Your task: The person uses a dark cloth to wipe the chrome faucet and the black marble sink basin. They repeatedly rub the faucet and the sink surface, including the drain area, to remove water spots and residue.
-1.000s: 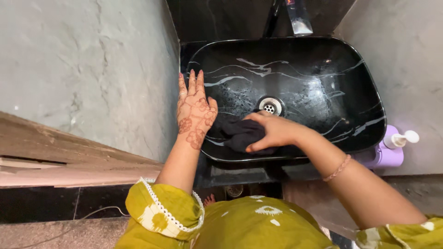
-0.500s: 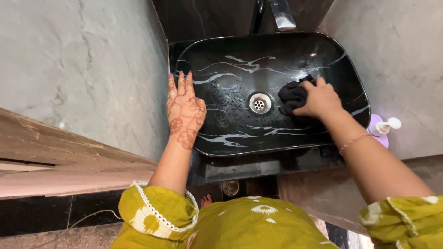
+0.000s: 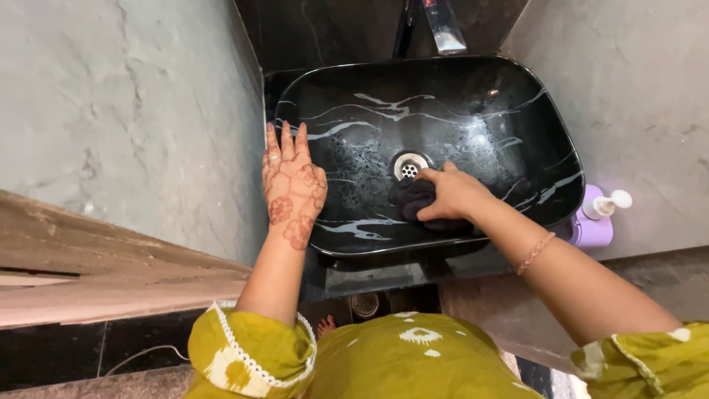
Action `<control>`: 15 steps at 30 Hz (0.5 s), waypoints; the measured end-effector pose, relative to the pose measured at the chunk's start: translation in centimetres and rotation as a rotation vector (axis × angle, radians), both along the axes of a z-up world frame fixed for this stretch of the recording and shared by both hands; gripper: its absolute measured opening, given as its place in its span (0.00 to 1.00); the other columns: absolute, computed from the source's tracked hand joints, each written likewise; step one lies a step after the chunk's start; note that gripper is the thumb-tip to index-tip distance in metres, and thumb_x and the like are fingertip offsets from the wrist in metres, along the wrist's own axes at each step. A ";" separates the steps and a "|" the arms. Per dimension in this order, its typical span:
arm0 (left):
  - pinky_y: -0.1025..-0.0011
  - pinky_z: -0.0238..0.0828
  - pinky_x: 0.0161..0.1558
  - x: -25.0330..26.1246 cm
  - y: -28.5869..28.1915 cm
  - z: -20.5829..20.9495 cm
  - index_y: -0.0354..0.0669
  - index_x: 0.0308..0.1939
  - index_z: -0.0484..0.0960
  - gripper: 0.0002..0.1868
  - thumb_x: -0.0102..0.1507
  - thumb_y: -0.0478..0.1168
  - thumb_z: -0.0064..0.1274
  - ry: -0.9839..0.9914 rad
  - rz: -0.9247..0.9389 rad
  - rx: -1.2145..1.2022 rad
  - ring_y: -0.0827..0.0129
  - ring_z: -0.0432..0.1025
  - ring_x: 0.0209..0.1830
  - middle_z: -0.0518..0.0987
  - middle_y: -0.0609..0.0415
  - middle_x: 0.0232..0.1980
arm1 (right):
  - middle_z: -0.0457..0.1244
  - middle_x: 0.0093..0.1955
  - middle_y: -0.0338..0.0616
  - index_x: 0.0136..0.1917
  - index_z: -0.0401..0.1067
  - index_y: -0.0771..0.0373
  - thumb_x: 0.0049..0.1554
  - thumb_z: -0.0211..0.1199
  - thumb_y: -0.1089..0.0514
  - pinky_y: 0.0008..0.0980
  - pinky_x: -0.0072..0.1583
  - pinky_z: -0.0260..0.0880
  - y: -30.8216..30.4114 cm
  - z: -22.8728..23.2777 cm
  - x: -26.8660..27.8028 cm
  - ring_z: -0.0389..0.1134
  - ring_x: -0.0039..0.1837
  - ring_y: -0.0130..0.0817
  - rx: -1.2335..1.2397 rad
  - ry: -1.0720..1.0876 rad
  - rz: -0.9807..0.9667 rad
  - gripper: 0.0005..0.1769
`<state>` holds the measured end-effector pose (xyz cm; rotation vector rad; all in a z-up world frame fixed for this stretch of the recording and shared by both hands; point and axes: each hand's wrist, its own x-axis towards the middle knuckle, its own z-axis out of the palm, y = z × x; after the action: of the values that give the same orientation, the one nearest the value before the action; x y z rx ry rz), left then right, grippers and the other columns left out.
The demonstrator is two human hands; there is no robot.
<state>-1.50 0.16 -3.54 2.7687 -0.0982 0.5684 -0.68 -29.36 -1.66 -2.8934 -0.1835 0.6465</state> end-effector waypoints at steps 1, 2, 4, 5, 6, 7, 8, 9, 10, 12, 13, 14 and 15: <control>0.51 0.47 0.75 0.0 0.1 0.0 0.41 0.76 0.61 0.39 0.59 0.44 0.44 -0.008 -0.010 -0.018 0.45 0.42 0.82 0.56 0.41 0.81 | 0.57 0.70 0.53 0.71 0.65 0.35 0.38 0.77 0.40 0.49 0.66 0.67 -0.2 0.1 0.0 0.63 0.68 0.57 -0.031 -0.027 -0.017 0.48; 0.51 0.47 0.75 0.0 0.2 -0.1 0.40 0.76 0.61 0.39 0.59 0.44 0.44 -0.015 -0.019 -0.035 0.45 0.42 0.82 0.56 0.41 0.81 | 0.57 0.70 0.51 0.71 0.65 0.34 0.39 0.77 0.40 0.51 0.67 0.66 -0.3 0.0 0.1 0.62 0.70 0.57 -0.060 -0.053 -0.032 0.48; 0.52 0.47 0.75 0.1 0.4 -0.2 0.40 0.76 0.62 0.39 0.58 0.44 0.43 -0.014 -0.024 -0.046 0.45 0.43 0.82 0.57 0.41 0.81 | 0.56 0.72 0.49 0.71 0.65 0.36 0.39 0.77 0.40 0.52 0.68 0.64 -1.1 -0.1 1.0 0.59 0.72 0.58 -0.148 -0.207 -0.060 0.47; 0.53 0.47 0.75 0.2 0.4 -0.3 0.40 0.75 0.62 0.39 0.58 0.43 0.43 -0.014 -0.027 -0.052 0.45 0.44 0.82 0.57 0.41 0.81 | 0.56 0.73 0.48 0.71 0.65 0.38 0.40 0.78 0.40 0.52 0.68 0.64 -1.9 -0.2 1.6 0.58 0.72 0.59 -0.191 -0.285 -0.073 0.47; 0.54 0.48 0.75 0.3 0.5 -0.4 0.41 0.75 0.63 0.39 0.58 0.43 0.43 -0.021 -0.027 -0.065 0.45 0.44 0.82 0.58 0.41 0.81 | 0.57 0.72 0.49 0.70 0.66 0.38 0.39 0.79 0.40 0.54 0.69 0.61 -2.6 -0.3 2.4 0.56 0.73 0.62 -0.199 -0.352 -0.053 0.46; 0.55 0.48 0.75 0.4 0.6 -0.6 0.41 0.75 0.63 0.38 0.59 0.43 0.43 -0.028 -0.026 -0.078 0.45 0.45 0.82 0.58 0.42 0.80 | 0.57 0.71 0.50 0.69 0.67 0.39 0.38 0.80 0.40 0.55 0.70 0.58 -3.4 -0.4 3.3 0.53 0.74 0.64 -0.205 -0.419 -0.032 0.46; 0.56 0.49 0.76 0.3 0.7 -0.8 0.41 0.75 0.64 0.38 0.59 0.42 0.43 -0.033 -0.028 -0.088 0.45 0.45 0.82 0.59 0.42 0.80 | 0.57 0.70 0.51 0.68 0.68 0.39 0.37 0.81 0.41 0.56 0.70 0.55 -4.1 -0.7 4.2 0.51 0.75 0.66 -0.209 -0.483 -0.013 0.46; 0.57 0.49 0.76 0.3 0.8 -1.0 0.41 0.75 0.64 0.38 0.59 0.42 0.43 -0.035 -0.020 -0.079 0.45 0.46 0.82 0.59 0.42 0.80 | 0.57 0.70 0.51 0.68 0.68 0.40 0.37 0.82 0.42 0.55 0.70 0.56 -4.5 -1.0 5.1 0.51 0.75 0.66 -0.177 -0.501 -0.011 0.46; 0.57 0.50 0.75 0.5 0.7 -1.2 0.40 0.75 0.64 0.38 0.59 0.42 0.43 -0.040 -0.014 -0.073 0.45 0.46 0.82 0.59 0.42 0.80 | 0.57 0.69 0.51 0.68 0.69 0.42 0.36 0.82 0.44 0.54 0.69 0.57 -5.1 -1.3 6.2 0.51 0.74 0.66 -0.149 -0.521 -0.011 0.46; 0.58 0.50 0.77 0.9 0.7 -1.4 0.40 0.74 0.64 0.36 0.60 0.43 0.44 -0.028 -0.005 0.007 0.46 0.46 0.83 0.60 0.42 0.80 | 0.58 0.69 0.51 0.68 0.69 0.44 0.37 0.81 0.46 0.52 0.69 0.59 -5.8 -1.9 7.9 0.53 0.74 0.63 -0.072 -0.561 -0.026 0.45; 0.59 0.49 0.79 1.2 0.7 -1.3 0.40 0.72 0.65 0.35 0.60 0.44 0.46 -0.012 -0.001 0.080 0.48 0.47 0.84 0.60 0.43 0.80 | 0.58 0.69 0.51 0.68 0.69 0.46 0.38 0.80 0.48 0.51 0.69 0.61 -6.1 -2.2 8.6 0.56 0.73 0.58 -0.023 -0.581 -0.042 0.44; 0.59 0.49 0.82 1.4 0.7 -1.2 0.41 0.71 0.66 0.33 0.61 0.44 0.47 0.002 0.002 0.155 0.50 0.47 0.85 0.60 0.44 0.81 | 0.58 0.69 0.52 0.68 0.70 0.48 0.39 0.79 0.49 0.50 0.69 0.62 -6.2 -2.4 9.2 0.58 0.72 0.54 0.028 -0.602 -0.059 0.43; 0.59 0.49 0.80 1.2 0.7 -1.0 0.41 0.72 0.65 0.35 0.60 0.43 0.46 0.021 0.007 0.056 0.49 0.47 0.84 0.60 0.44 0.80 | 0.58 0.69 0.53 0.68 0.70 0.49 0.38 0.79 0.49 0.50 0.68 0.63 -6.3 -2.6 9.6 0.58 0.71 0.54 0.029 -0.636 -0.043 0.43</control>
<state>-0.33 0.83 -4.53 2.8300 -0.1011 0.5456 8.91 -35.62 -4.26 -2.9585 -0.2024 -0.2994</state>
